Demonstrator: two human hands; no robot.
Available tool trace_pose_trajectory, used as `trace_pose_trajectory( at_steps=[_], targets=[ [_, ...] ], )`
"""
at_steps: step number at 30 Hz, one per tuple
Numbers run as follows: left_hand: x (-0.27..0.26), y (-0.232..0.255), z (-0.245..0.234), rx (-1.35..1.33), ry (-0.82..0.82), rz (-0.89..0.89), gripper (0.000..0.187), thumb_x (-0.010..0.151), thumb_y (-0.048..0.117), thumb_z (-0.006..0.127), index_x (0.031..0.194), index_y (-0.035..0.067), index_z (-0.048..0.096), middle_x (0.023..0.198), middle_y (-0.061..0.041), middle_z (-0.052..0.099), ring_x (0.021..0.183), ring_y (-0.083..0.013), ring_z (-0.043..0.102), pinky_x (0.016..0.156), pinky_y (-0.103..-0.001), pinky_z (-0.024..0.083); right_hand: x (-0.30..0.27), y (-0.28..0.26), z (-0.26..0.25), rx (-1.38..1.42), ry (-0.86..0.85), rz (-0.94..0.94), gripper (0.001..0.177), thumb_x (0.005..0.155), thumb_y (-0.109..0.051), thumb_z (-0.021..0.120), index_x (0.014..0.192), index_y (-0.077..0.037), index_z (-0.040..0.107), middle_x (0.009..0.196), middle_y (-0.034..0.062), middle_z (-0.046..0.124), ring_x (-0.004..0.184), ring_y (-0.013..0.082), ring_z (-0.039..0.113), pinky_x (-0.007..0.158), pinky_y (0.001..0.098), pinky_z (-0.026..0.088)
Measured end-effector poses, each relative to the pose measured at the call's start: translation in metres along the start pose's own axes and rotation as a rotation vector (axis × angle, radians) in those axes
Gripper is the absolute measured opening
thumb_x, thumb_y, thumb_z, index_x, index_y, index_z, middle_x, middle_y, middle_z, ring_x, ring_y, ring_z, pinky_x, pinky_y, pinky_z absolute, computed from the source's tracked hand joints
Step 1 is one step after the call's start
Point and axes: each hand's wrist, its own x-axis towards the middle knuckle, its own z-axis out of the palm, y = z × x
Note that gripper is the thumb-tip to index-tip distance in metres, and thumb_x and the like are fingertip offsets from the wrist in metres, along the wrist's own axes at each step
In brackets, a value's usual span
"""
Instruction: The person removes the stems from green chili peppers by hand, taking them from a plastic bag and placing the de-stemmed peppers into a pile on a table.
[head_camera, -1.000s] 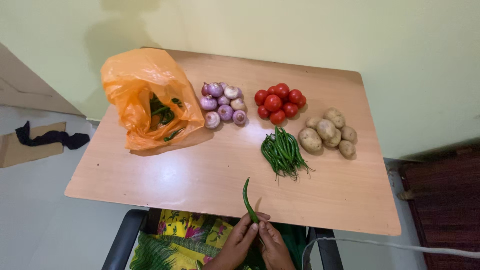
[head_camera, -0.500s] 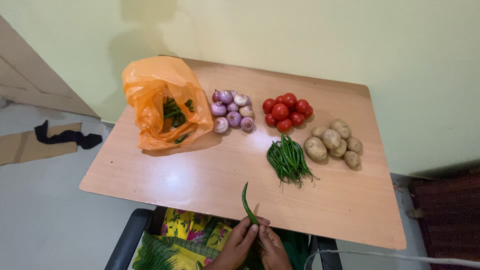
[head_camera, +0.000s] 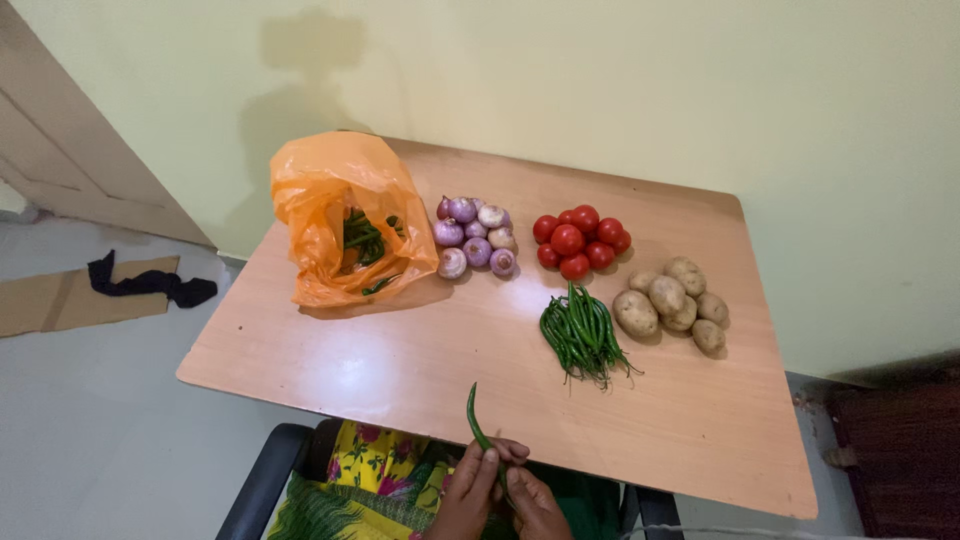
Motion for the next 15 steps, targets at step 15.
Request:
trace_pose_trajectory(
  at_steps=[15],
  targets=[
    [-0.014, 0.046, 0.012, -0.361, 0.210, -0.110, 0.037, 0.109, 0.038, 0.039, 0.096, 0.005, 0.050, 0.078, -0.006, 0.049, 0.072, -0.0178, 0.054, 0.077, -0.033, 0.059, -0.024, -0.012, 0.033, -0.289, -0.164, -0.106, 0.038, 0.109, -0.034, 0.046, 0.096, -0.003, 0.063, 0.085, 0.0043, 0.055, 0.081, 0.0163, 0.055, 0.079, 0.0346, 0.046]
  ],
)
